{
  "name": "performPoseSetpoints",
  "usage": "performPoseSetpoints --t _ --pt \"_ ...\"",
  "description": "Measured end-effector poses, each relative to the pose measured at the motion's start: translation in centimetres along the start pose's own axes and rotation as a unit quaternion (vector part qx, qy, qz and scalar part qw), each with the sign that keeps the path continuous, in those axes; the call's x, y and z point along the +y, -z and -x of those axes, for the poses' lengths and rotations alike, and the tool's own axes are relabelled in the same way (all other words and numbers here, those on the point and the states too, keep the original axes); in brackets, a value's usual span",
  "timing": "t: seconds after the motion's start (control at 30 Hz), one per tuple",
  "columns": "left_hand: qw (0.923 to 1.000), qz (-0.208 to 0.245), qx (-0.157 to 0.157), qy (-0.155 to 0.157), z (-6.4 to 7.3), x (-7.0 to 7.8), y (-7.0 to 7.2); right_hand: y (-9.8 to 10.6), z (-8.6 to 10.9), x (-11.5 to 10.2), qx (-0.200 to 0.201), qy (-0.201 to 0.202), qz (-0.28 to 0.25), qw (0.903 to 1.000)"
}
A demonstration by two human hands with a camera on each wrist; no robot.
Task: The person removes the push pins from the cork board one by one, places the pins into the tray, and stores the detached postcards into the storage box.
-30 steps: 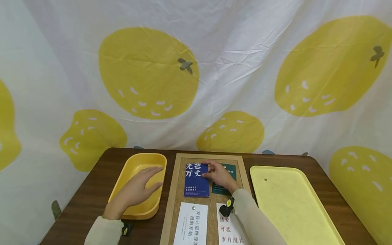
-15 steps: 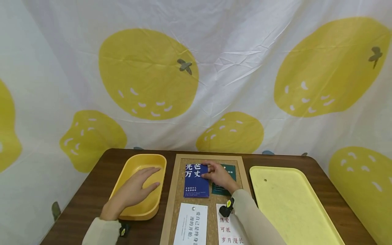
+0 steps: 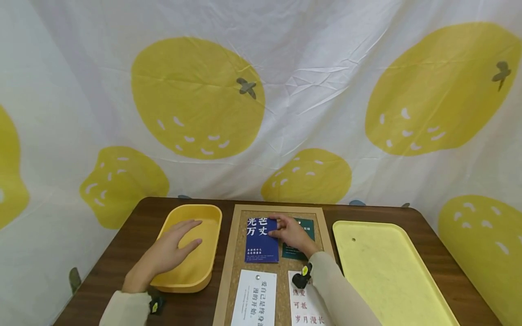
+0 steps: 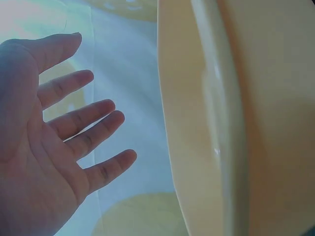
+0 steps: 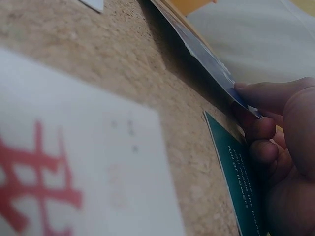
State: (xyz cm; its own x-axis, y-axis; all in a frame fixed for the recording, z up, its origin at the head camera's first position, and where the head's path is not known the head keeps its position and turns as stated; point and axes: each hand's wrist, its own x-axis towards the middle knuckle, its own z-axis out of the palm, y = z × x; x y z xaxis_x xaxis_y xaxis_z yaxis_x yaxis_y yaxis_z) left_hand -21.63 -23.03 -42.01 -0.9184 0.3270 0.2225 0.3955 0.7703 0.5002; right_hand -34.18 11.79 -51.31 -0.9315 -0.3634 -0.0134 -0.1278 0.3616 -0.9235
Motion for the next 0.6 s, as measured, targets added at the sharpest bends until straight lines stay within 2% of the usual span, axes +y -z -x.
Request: performPoseSetpoints --t 0.17,0.43,0.6 --pt "0.9999 0.008 0.011 0.003 0.5 -1.1 0.7 0.0 0.1 -0.2 -0.002 -0.002 -0.002 1.0" --pt "0.9991 0.016 0.023 0.032 1.5 -2.9 1.7 -0.1 0.2 -0.4 0.005 0.003 0.002 1.0" --pt "0.9985 0.02 0.036 0.036 2.1 -3.9 2.0 0.1 1.1 -2.0 -0.002 0.001 0.005 1.0"
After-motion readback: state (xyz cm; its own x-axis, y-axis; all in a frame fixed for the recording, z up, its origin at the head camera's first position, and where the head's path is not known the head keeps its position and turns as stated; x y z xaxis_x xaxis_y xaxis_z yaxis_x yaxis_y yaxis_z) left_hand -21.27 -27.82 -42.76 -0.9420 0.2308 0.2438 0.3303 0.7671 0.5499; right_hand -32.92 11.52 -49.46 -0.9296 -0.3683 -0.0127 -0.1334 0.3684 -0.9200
